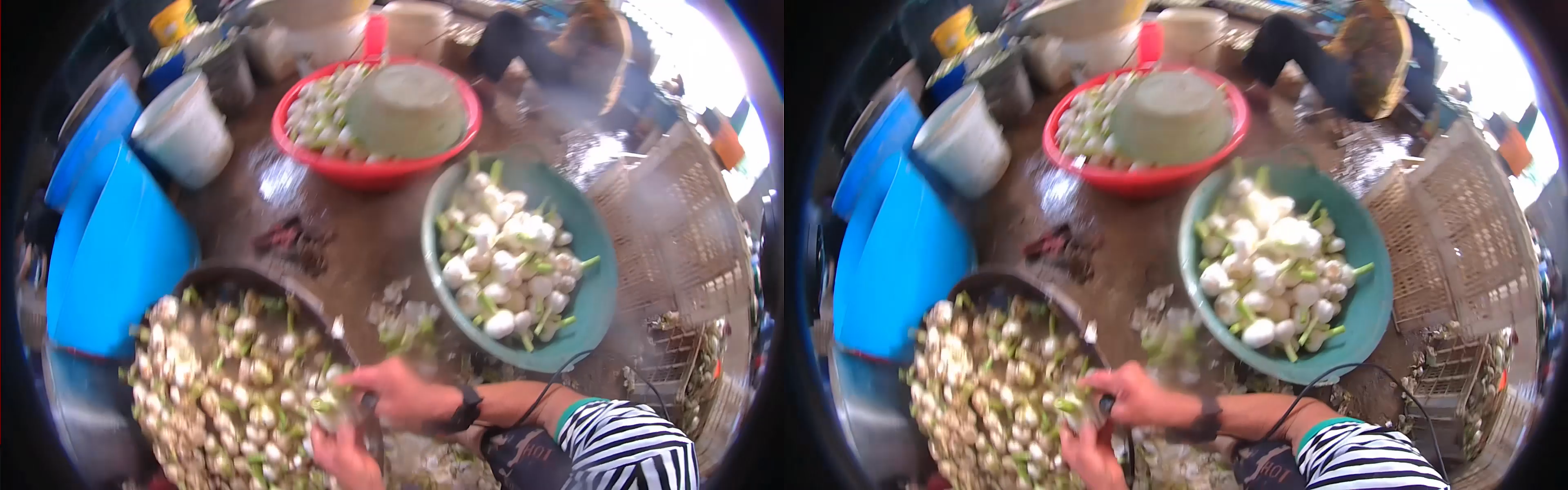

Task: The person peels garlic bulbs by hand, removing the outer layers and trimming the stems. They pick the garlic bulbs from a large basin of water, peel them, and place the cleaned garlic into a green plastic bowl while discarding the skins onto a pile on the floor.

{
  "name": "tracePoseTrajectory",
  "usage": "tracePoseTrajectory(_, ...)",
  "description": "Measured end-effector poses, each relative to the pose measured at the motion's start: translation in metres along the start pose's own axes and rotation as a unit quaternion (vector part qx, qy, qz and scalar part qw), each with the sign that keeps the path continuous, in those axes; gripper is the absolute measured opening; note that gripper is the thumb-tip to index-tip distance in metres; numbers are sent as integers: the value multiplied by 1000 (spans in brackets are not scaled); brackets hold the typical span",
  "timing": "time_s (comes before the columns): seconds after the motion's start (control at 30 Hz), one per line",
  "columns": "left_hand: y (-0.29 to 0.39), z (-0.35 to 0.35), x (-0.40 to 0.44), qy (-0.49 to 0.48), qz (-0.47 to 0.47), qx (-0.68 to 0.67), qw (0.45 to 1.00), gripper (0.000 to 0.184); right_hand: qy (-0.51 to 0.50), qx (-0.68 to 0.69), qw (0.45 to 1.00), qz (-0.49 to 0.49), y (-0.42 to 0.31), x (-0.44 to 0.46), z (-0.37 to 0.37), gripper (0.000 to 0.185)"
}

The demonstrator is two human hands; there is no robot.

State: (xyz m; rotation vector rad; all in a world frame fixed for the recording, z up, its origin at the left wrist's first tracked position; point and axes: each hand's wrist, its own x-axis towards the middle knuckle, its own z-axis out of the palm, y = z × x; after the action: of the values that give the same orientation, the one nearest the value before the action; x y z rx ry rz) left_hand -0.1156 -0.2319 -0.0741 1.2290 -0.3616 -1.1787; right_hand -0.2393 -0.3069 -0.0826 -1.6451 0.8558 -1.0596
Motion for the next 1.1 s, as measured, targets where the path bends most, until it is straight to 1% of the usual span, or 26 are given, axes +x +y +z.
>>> tracePoseTrajectory(0.03, 5, -3, 5, -47, 4, 7, 999, 45, -7, 62, 997, 49, -4, 0, -2, 30)
tracePoseTrajectory(0.07, -10, -19, 16, -71, -1, -103, 992, 44, -15, 128, 986, 102, -5, 1, -2, 26)
tracePoseTrajectory(0.1, -14, -28, 24, -120, -7, -129, 984, 44, 7, 221, 966, 136, -1, 5, 0, 21)
tracePoseTrajectory(0.13, -20, -33, 29, -124, -2, -158, 980, 48, 5, 320, 917, 238, 0, 8, -3, 19)
tracePoseTrajectory(0.17, -15, -28, 27, -130, -13, -184, 974, 55, 26, 361, 889, 281, 6, 9, -3, 18)
tracePoseTrajectory(0.2, -13, -27, 25, -133, -10, -185, 974, 63, 62, 358, 899, 246, 18, 11, -3, 19)
tracePoseTrajectory(0.23, -5, -27, 21, -192, -8, -192, 962, 67, 86, 282, 922, 249, 23, 12, -10, 20)
tracePoseTrajectory(0.27, -1, -31, 23, -208, -8, -144, 967, 69, 165, 316, 906, 227, 40, 13, -18, 23)
tracePoseTrajectory(0.3, 6, -36, 16, -186, -30, -161, 969, 71, 170, 302, 900, 264, 23, 29, -46, 25)
tracePoseTrajectory(0.33, 11, -32, 14, -178, -51, -185, 965, 72, 163, 133, 948, 238, 33, 30, -58, 27)
tracePoseTrajectory(0.37, 15, -30, 12, -173, -48, -168, 969, 71, 68, -107, 975, 182, 55, 31, -69, 25)
tracePoseTrajectory(0.4, 19, -27, 11, -170, -47, -149, 973, 71, -28, -339, 934, 113, 62, 34, -69, 26)
tracePoseTrajectory(0.43, 21, -25, 11, -166, -46, -130, 976, 71, -22, -353, 934, 40, 66, 29, -68, 28)
tracePoseTrajectory(0.5, 19, -21, 12, -135, -55, -151, 978, 73, -10, -376, 922, -93, 42, 14, -49, 32)
tracePoseTrajectory(0.53, 18, -20, 11, -121, -61, -160, 978, 74, -56, -231, 971, -41, 24, 9, -41, 36)
tracePoseTrajectory(0.57, 13, -21, 11, -132, -50, -149, 979, 71, -97, -80, 992, 7, 7, 8, -32, 41)
tracePoseTrajectory(0.6, 11, -18, 10, -136, -47, -170, 975, 68, -145, -46, 988, -23, -1, 8, -26, 49)
tracePoseTrajectory(0.67, 7, -13, 7, -140, -40, -214, 966, 63, -92, -198, 964, -152, -6, 6, -5, 43)
tracePoseTrajectory(0.7, 9, -10, 5, -140, -52, -250, 957, 56, -92, -214, 960, -154, -8, 3, -2, 44)
tracePoseTrajectory(0.8, 12, -14, 9, -87, -101, -279, 951, 53, -91, -242, 951, -173, -8, 0, 4, 47)
tracePoseTrajectory(0.83, 14, -10, 7, -60, -92, -212, 971, 46, -88, -241, 949, -182, -7, -1, 5, 47)
tracePoseTrajectory(0.87, 13, -10, 7, -57, -80, -184, 978, 45, -83, -241, 948, -191, -5, -1, 6, 47)
tracePoseTrajectory(0.93, 10, -12, 12, -60, -57, -128, 988, 45, -70, -262, 943, -191, -3, -5, 10, 48)
tracePoseTrajectory(0.97, 9, -17, 14, -59, -66, -125, 988, 45, -63, -274, 941, -189, -1, -6, 11, 48)
tracePoseTrajectory(1.07, 10, -29, 13, -108, -113, -140, 978, 46, -76, -248, 946, -193, 11, -1, 7, 56)
tracePoseTrajectory(1.1, 13, -30, 12, -117, -134, -135, 975, 51, -69, -251, 944, -204, 17, 3, 5, 54)
